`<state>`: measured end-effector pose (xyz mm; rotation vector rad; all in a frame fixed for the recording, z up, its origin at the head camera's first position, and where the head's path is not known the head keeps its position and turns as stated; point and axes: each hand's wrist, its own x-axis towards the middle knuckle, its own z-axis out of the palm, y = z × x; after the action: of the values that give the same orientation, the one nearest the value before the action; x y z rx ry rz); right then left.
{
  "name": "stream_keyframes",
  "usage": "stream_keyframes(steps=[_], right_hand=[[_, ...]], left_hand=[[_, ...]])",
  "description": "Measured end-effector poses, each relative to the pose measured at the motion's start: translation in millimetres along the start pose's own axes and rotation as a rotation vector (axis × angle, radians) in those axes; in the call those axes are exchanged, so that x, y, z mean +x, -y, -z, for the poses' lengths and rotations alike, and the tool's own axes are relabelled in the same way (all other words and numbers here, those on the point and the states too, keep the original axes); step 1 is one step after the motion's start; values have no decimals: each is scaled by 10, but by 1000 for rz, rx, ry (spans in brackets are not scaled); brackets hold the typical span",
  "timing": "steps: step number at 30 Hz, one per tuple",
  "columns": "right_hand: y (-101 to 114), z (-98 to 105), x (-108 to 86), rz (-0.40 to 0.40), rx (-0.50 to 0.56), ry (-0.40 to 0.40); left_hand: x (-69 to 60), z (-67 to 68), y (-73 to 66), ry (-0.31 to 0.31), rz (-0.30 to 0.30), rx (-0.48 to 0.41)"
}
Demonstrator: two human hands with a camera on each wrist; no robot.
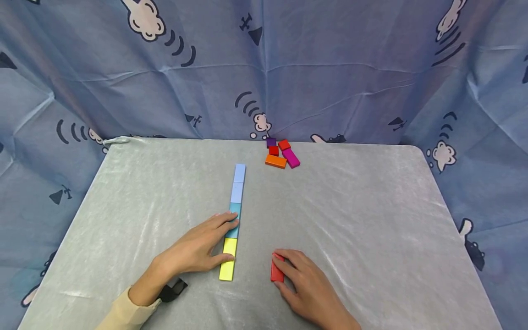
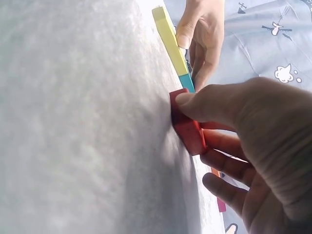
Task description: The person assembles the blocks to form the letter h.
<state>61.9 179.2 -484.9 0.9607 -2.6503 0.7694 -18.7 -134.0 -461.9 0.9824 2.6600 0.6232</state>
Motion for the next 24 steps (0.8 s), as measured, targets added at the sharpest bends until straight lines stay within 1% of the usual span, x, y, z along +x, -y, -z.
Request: stream_keyframes(steps=[7,13,17,21,24], right_hand=[[-13,2,-27,-17,18,-9],[3,8,-18,-30,-11,5],[11,31,-8,-39,-10,-5],[10,72,22,-73,11,4],[5,122,58,-106,-2,24]], left_hand=[[-1,-5,2,9,5,-2],[-10,-1,2,9,8,0],[-5,-4,7,8,4,2],[-1,4,1,8,3,-3],[1,8,-3,7,0,-5]])
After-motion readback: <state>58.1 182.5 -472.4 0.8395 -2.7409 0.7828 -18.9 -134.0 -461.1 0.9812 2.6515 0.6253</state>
